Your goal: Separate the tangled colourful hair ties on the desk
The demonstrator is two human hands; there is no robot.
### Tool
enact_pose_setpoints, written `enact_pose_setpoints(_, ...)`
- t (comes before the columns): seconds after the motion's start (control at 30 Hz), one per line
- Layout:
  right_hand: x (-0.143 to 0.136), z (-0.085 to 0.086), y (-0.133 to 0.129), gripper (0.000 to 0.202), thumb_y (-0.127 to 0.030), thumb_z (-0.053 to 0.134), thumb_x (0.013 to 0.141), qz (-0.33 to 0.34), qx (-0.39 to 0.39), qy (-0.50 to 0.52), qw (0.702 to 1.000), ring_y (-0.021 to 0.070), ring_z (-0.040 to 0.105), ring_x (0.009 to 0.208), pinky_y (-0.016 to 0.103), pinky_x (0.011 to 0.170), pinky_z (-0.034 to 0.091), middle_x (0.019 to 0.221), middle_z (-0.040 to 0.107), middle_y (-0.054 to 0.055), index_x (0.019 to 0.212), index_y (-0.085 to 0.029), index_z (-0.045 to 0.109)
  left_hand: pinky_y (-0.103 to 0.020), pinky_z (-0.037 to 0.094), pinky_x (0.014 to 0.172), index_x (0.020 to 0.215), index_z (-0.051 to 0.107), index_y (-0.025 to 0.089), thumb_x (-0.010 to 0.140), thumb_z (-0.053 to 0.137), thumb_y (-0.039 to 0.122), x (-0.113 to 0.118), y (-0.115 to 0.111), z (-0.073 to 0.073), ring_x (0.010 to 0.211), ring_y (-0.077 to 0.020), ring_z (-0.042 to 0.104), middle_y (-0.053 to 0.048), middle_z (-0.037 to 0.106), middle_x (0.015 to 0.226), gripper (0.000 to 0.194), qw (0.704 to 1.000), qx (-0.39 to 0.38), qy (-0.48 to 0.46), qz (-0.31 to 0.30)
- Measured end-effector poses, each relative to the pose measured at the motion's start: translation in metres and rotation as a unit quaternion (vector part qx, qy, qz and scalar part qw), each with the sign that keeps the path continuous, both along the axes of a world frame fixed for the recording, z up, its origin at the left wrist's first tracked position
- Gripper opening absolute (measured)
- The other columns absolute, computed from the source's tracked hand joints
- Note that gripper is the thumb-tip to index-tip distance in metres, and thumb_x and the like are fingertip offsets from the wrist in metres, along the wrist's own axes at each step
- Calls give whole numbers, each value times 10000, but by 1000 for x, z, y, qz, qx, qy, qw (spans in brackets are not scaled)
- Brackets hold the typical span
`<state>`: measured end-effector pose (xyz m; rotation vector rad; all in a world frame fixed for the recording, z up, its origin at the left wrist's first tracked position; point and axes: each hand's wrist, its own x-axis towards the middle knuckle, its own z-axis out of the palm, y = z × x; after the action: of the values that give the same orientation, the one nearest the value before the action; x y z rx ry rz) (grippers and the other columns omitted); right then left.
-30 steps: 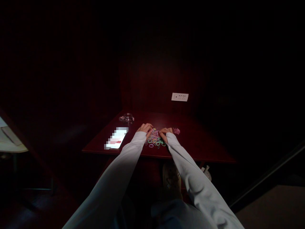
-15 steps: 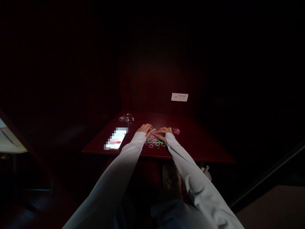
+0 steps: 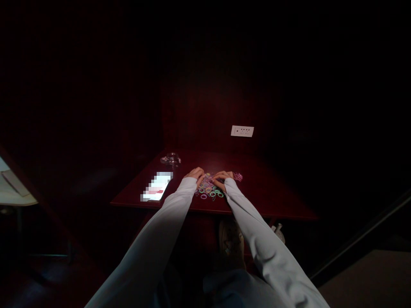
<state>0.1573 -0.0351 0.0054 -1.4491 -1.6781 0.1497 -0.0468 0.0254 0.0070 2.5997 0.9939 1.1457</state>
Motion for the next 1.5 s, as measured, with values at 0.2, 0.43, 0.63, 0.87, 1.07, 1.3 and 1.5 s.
enact_pose_setpoints(0.2, 1, -2, 2, 256, -508, 737, 903, 1, 7, -2, 1000, 274, 559, 1114, 449, 1022, 382, 1005, 755, 54, 792, -294, 823, -312, 522, 939, 961, 657, 220, 1031, 532, 228, 1, -5, 1, 1053, -192, 641, -47, 704, 1137, 143, 999, 19, 24, 16)
enact_pose_setpoints(0.43, 5, 1, 1, 281, -525, 718, 902, -23, 7, -1, 1000, 285, 543, 1103, 439, 999, 395, 990, 752, 68, 782, -295, 824, -309, 520, 898, 931, 669, 220, 995, 583, 201, -1, -11, 4, 1012, -193, 632, -40, 716, 1140, 109, 998, 37, 48, 20)
enact_pose_setpoints(0.63, 18, 0, 1, 292, -540, 691, 900, -124, 23, 25, 992, 291, 518, 1059, 446, 974, 384, 1003, 758, 70, 833, -295, 837, -318, 520, 895, 909, 678, 229, 950, 612, 160, -1, -12, 5, 1011, -195, 616, -25, 728, 1152, 104, 997, 30, 59, 29)
enact_pose_setpoints(0.87, 13, 5, -2, 255, -500, 727, 897, -58, 6, -2, 998, 290, 525, 1099, 445, 1009, 395, 976, 747, 69, 835, -284, 846, -345, 515, 930, 965, 671, 234, 934, 618, 169, -1, -17, 13, 1055, -217, 604, -27, 727, 1200, 90, 997, 5, 78, 29)
enact_pose_setpoints(1.07, 6, 9, -7, 176, -442, 765, 881, -20, 2, -15, 1000, 285, 550, 1124, 445, 1045, 419, 1006, 756, 56, 827, -293, 840, -346, 513, 941, 1093, 680, 253, 934, 643, 227, -2, -12, 10, 1088, -231, 594, -26, 704, 1234, 165, 996, 1, 80, 28)
enact_pose_setpoints(1.3, 2, 8, -8, 206, -494, 779, 873, 13, -14, -15, 1000, 284, 543, 1136, 446, 1048, 415, 1063, 753, 46, 787, -317, 839, -367, 522, 958, 1296, 690, 301, 917, 706, 277, 1, -7, 4, 1116, -239, 583, -29, 660, 1328, 379, 997, 16, 73, 18)
enact_pose_setpoints(1.5, 1, 8, -8, 222, -506, 779, 872, 22, -19, -7, 1000, 275, 551, 1134, 439, 1033, 416, 1058, 751, 51, 777, -315, 837, -363, 521, 978, 1138, 782, 305, 966, 662, 249, -1, -9, 5, 1111, -225, 573, -22, 681, 1280, 218, 997, 19, 75, -13)
